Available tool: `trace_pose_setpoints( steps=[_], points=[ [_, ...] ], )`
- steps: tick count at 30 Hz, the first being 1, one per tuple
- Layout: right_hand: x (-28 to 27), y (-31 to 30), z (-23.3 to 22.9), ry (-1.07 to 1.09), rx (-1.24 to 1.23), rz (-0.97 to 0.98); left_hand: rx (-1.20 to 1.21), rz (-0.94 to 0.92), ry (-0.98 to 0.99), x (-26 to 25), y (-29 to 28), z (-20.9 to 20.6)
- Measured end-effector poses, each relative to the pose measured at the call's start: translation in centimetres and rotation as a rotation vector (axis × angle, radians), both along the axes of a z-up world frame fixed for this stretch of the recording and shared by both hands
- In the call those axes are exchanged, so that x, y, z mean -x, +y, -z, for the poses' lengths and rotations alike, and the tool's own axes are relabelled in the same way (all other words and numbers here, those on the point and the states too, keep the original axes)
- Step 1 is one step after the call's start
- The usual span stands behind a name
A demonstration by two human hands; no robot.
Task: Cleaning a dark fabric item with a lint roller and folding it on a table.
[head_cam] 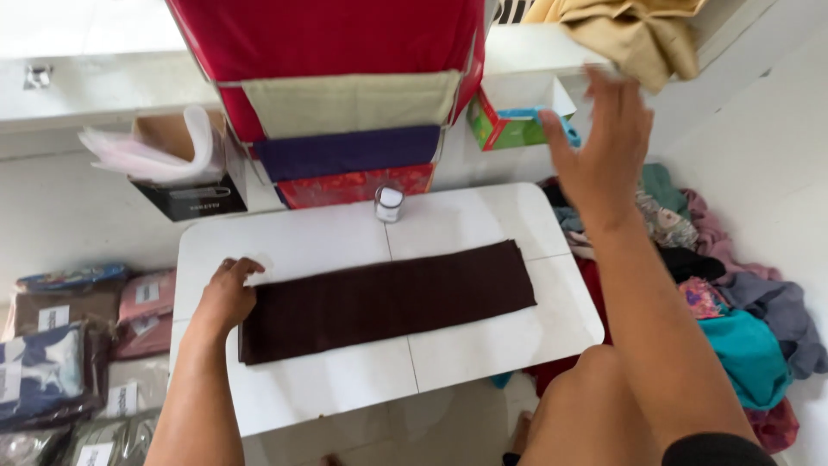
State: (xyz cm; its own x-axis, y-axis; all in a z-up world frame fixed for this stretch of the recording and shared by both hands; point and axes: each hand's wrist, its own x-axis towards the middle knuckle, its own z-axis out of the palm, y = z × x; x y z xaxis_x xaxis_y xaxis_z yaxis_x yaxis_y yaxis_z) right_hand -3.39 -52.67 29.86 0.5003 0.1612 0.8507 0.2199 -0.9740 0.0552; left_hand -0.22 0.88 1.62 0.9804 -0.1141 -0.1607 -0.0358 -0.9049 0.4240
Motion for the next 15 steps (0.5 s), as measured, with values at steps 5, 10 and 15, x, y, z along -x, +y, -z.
trace_pose_setpoints(
  steps=[5, 10, 15],
  points=[
    [2.4, 2.4, 13.3, 0.497, 0.048, -0.342, -0.052, 0.115, 0.113, 2.4, -3.7, -6.3],
    [0.8, -1.3, 22.2, 1.338, 0.110, -0.006, -0.182, 0.183, 0.189, 2.1, -5.2, -5.0],
    [-0.2, -4.8, 24.6, 1.412, 0.025, 0.059, -0.329, 0.177, 0.140, 2.2, -5.2, -3.7]
  ],
)
